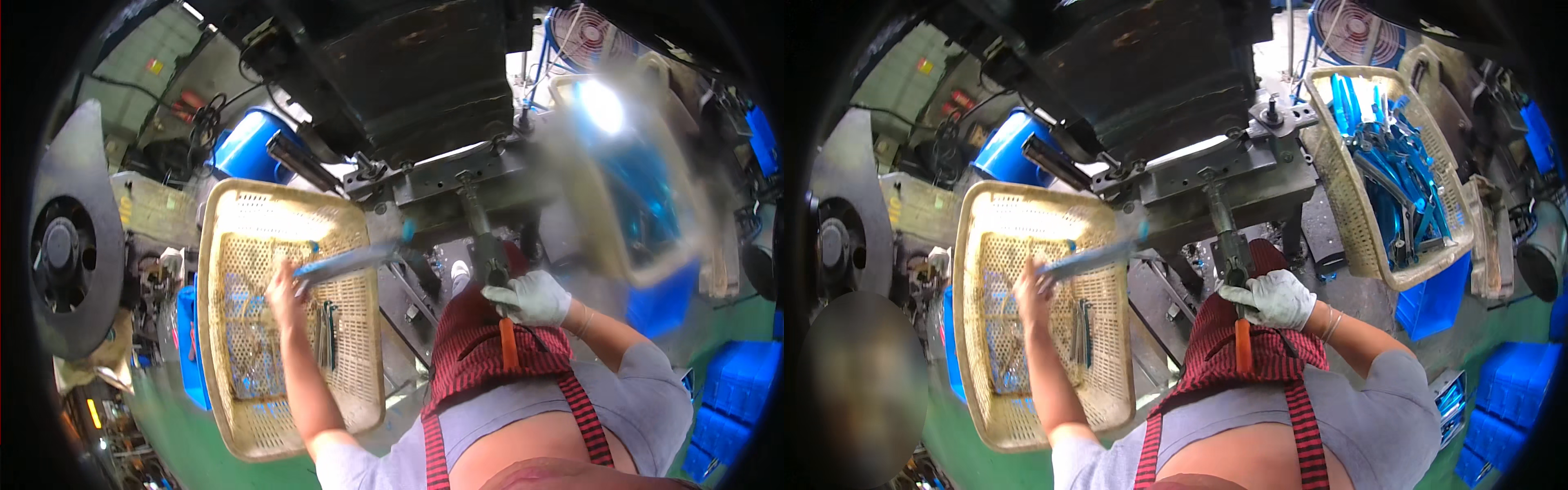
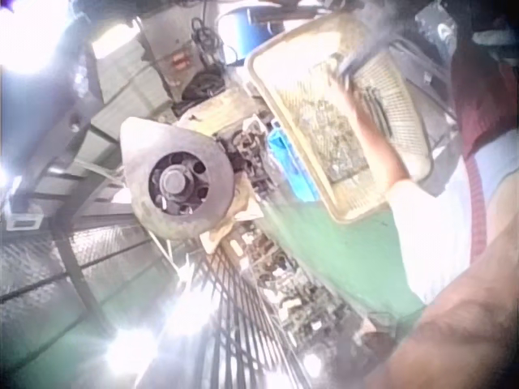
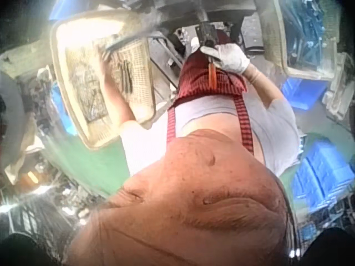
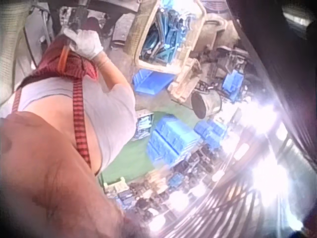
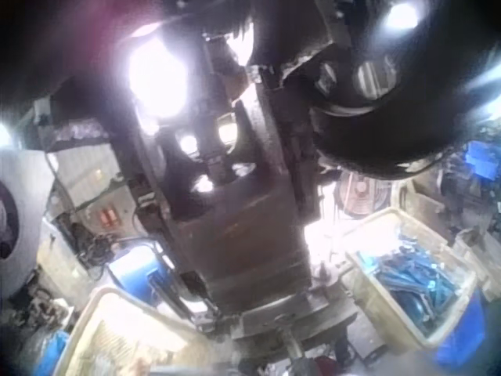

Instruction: The person takes metal parts from a basket, inserts them one by one into a machine to press them, and places the finished parts into another container.

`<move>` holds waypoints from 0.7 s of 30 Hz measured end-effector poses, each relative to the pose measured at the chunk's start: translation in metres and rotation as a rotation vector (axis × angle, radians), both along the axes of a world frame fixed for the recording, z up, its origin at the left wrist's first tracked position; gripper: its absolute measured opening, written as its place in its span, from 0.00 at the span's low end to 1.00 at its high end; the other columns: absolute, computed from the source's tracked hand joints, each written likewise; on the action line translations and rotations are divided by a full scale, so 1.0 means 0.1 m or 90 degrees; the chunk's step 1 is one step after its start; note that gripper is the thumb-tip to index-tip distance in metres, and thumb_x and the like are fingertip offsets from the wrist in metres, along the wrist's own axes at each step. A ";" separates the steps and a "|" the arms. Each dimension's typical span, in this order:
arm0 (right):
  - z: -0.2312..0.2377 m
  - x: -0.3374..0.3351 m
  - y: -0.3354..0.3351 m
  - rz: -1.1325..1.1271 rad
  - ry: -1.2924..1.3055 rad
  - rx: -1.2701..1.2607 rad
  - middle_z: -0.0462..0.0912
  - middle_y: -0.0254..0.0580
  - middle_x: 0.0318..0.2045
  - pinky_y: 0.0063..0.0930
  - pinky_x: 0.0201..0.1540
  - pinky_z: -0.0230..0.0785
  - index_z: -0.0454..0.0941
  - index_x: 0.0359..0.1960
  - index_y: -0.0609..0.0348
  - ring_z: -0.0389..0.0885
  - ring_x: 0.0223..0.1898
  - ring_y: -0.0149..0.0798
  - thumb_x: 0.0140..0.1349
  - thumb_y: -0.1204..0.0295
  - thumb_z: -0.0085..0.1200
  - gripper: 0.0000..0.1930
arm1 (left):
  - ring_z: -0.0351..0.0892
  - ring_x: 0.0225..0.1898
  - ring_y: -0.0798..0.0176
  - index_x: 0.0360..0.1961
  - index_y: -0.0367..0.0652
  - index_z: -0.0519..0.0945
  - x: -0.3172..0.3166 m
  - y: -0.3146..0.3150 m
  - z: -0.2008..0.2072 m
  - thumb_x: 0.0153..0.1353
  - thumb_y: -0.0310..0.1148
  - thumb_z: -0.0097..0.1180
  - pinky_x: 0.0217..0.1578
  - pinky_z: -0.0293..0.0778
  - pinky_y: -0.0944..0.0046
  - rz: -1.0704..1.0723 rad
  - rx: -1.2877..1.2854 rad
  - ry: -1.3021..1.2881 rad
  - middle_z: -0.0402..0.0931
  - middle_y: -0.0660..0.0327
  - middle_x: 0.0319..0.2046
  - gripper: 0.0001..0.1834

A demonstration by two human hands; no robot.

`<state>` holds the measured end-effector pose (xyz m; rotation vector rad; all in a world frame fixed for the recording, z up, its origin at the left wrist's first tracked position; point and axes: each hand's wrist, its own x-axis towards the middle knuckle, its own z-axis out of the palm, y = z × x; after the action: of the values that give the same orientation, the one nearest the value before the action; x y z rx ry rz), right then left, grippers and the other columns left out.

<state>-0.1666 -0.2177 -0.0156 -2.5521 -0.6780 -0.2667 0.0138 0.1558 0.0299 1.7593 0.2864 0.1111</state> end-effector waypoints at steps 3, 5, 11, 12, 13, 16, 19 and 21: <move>0.06 -0.01 0.03 0.023 -0.016 0.022 0.70 0.39 0.13 0.31 0.15 0.59 0.71 0.40 0.49 0.69 0.13 0.40 0.47 0.66 0.53 0.16 | 0.60 0.13 0.73 0.34 0.38 0.73 0.53 -0.57 -0.43 0.50 0.56 0.50 0.12 0.56 0.74 -0.021 -0.217 0.171 0.66 0.65 0.20 0.28; 0.09 -0.03 0.04 0.022 -0.029 0.006 0.70 0.39 0.13 0.31 0.15 0.59 0.71 0.38 0.50 0.70 0.13 0.39 0.47 0.65 0.54 0.15 | 0.62 0.12 0.71 0.34 0.38 0.71 0.78 -0.88 -0.68 0.50 0.58 0.49 0.10 0.58 0.74 -0.063 -0.177 0.189 0.66 0.64 0.18 0.29; 0.12 -0.05 0.07 -0.008 -0.019 0.032 0.71 0.39 0.14 0.32 0.15 0.60 0.71 0.37 0.51 0.70 0.14 0.40 0.48 0.65 0.54 0.14 | 0.65 0.10 0.68 0.32 0.38 0.69 1.04 -1.26 -0.91 0.50 0.59 0.48 0.08 0.60 0.72 -0.089 -0.134 0.314 0.65 0.63 0.16 0.29; 0.12 -0.05 0.07 -0.006 -0.015 0.045 0.71 0.39 0.14 0.32 0.15 0.60 0.71 0.37 0.51 0.70 0.14 0.40 0.48 0.65 0.54 0.14 | 0.65 0.10 0.68 0.32 0.38 0.68 1.03 -1.25 -0.90 0.50 0.59 0.48 0.08 0.59 0.72 -0.107 -0.143 0.342 0.65 0.62 0.16 0.29; 0.12 -0.05 0.07 -0.014 0.000 0.034 0.71 0.39 0.14 0.32 0.16 0.60 0.71 0.37 0.50 0.70 0.14 0.40 0.48 0.65 0.54 0.13 | 0.63 0.09 0.69 0.31 0.39 0.68 1.03 -1.24 -0.89 0.51 0.58 0.47 0.08 0.58 0.72 -0.103 -0.137 0.354 0.66 0.60 0.15 0.28; 0.11 -0.04 0.07 -0.013 0.024 0.030 0.71 0.39 0.15 0.32 0.16 0.60 0.71 0.37 0.50 0.70 0.14 0.40 0.48 0.66 0.54 0.13 | 0.59 0.08 0.71 0.29 0.40 0.68 0.99 -1.13 -0.90 0.53 0.57 0.46 0.08 0.56 0.73 -0.178 -0.199 0.387 0.66 0.59 0.13 0.26; 0.08 -0.03 0.06 -0.008 0.021 0.041 0.71 0.39 0.15 0.32 0.16 0.60 0.71 0.37 0.49 0.70 0.14 0.40 0.48 0.66 0.54 0.13 | 0.55 0.07 0.73 0.29 0.43 0.69 0.95 -0.95 -0.90 0.55 0.54 0.44 0.07 0.53 0.74 -0.199 -0.223 0.367 0.66 0.60 0.11 0.22; 0.06 -0.03 0.06 -0.008 0.014 0.048 0.71 0.39 0.15 0.33 0.16 0.60 0.71 0.37 0.49 0.69 0.14 0.41 0.47 0.66 0.54 0.13 | 0.54 0.06 0.74 0.30 0.47 0.70 0.91 -0.82 -0.90 0.60 0.45 0.40 0.06 0.51 0.75 -0.136 -0.303 0.361 0.64 0.64 0.11 0.14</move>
<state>-0.1697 -0.2121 -0.0095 -2.4842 -0.6321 -0.2628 0.1049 0.0734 -0.0603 1.3032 0.4850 -0.5765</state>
